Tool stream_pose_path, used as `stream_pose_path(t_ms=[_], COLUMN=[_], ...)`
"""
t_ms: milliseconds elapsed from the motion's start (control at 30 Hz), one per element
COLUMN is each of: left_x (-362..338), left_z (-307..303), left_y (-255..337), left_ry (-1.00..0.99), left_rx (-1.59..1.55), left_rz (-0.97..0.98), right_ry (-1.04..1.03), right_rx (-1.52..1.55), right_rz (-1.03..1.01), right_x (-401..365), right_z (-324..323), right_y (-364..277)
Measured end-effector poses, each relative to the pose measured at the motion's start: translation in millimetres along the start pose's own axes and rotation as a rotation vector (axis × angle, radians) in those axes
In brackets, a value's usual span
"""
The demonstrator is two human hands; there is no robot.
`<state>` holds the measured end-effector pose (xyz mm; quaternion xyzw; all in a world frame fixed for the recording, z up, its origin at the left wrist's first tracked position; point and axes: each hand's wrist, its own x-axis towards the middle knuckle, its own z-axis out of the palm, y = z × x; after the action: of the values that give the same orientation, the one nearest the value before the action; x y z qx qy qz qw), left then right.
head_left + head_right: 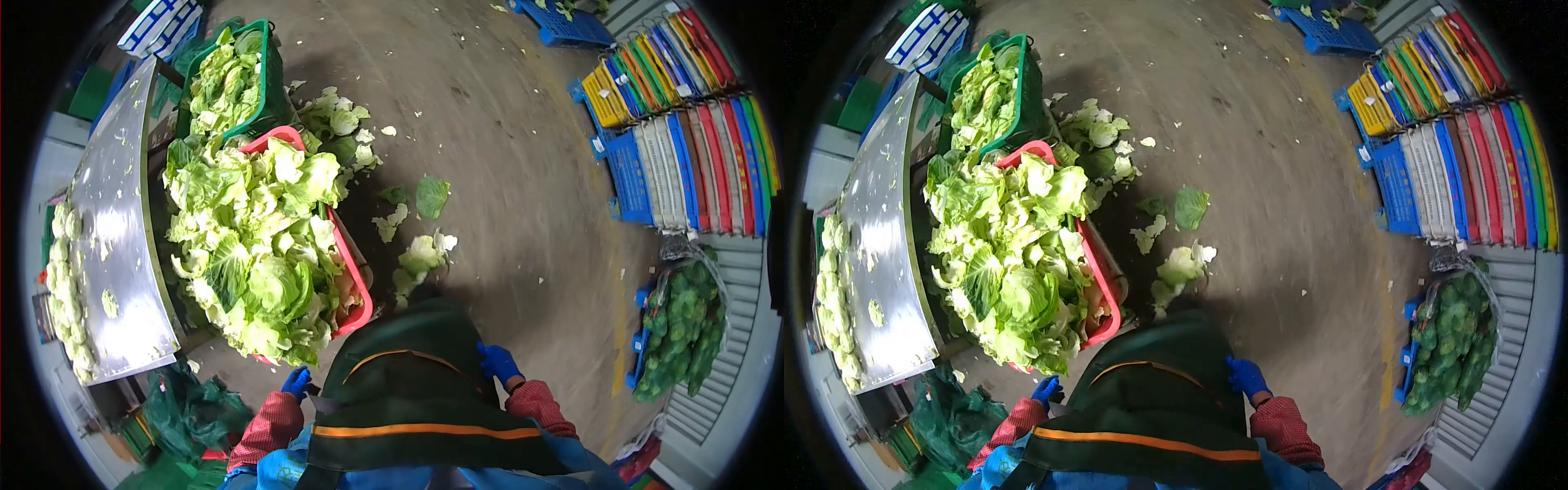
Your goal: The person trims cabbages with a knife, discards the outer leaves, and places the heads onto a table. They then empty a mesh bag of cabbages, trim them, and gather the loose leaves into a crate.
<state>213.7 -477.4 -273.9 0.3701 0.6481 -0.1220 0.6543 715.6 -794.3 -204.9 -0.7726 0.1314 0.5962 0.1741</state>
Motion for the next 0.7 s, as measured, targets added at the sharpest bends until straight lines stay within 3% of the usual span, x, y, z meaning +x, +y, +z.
stream_pose_path(t_ms=[67,167,267,433,467,567,700], left_x=[1,-4,-13,-26,-31,-41,-65], left_z=[4,29,70,158,172,225,272], left_y=[-1,4,-5,-11,-4,45,120], left_ry=[0.049,0.122,0.149,0.174,0.187,0.141,0.107], left_rx=[-0.02,-0.05,-0.278,-0.441,-0.449,-0.451,-0.502], left_rz=[-0.109,-0.192,-0.167,-0.264,-0.307,-0.35,-0.19], right_ry=[-0.005,-0.051,-0.045,-0.124,-0.134,-0.056,-0.118], right_rx=[-0.011,-0.23,-0.675,-0.936,-0.948,-0.275,-0.295], right_rz=[-0.007,-0.174,-0.531,-0.587,-0.588,-0.211,-0.208], right_x=[1,20,55,109,111,58,72], right_z=[-13,-45,-89,-164,-170,-177,-206], right_y=[-14,-23,-43,-141,-165,-264,-303])
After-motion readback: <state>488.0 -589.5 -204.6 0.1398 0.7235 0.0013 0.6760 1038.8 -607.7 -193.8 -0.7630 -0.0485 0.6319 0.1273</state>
